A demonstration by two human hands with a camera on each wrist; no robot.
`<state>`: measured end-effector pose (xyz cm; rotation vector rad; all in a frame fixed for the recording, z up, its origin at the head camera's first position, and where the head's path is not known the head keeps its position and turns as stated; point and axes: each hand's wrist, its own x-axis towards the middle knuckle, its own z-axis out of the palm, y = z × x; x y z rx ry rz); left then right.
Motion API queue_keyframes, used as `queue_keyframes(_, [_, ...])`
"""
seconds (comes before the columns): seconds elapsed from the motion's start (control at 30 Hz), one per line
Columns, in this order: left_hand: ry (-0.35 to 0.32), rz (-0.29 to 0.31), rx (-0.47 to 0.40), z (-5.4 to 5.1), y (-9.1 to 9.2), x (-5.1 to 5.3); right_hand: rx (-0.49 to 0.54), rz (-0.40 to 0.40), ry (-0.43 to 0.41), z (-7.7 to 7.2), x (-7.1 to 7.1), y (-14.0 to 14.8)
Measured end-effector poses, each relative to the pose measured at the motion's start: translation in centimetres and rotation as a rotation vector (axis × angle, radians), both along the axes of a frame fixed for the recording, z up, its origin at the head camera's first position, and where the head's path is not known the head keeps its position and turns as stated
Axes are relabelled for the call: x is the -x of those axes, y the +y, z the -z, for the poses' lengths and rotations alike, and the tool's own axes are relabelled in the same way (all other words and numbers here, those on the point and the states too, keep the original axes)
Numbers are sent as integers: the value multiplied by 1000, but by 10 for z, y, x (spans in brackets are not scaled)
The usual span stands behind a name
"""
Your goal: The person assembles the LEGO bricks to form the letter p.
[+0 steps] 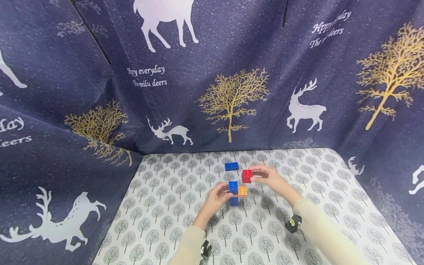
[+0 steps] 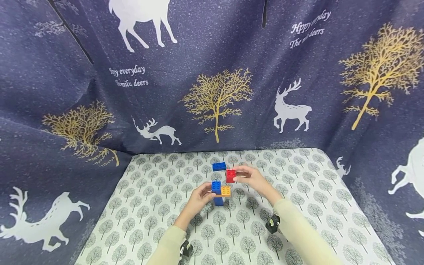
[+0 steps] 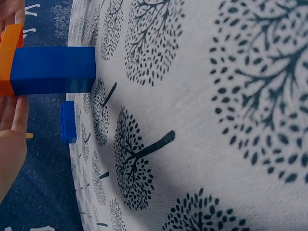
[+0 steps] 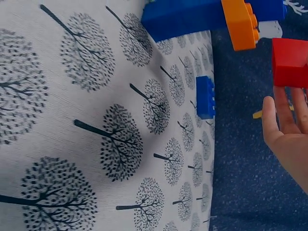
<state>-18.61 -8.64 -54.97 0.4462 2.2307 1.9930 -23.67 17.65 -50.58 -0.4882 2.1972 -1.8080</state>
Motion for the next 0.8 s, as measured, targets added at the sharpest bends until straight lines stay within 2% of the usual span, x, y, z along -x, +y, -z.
queue_keyframes(0.17, [-6, 1, 4, 4, 0, 2, -27, -17, 22, -2, -13, 1])
queue_keyframes(0.33, [-4, 0, 7, 5, -1, 1, -35, -18, 22, 2, -21, 1])
queue_keyframes(0.53, [0, -3, 8, 4, -1, 2, 1, -11, 19, 8, -25, 0])
queue_keyframes(0.8, [-13, -16, -4, 5, 0, 2, -19, -19, 28, 8, -30, -1])
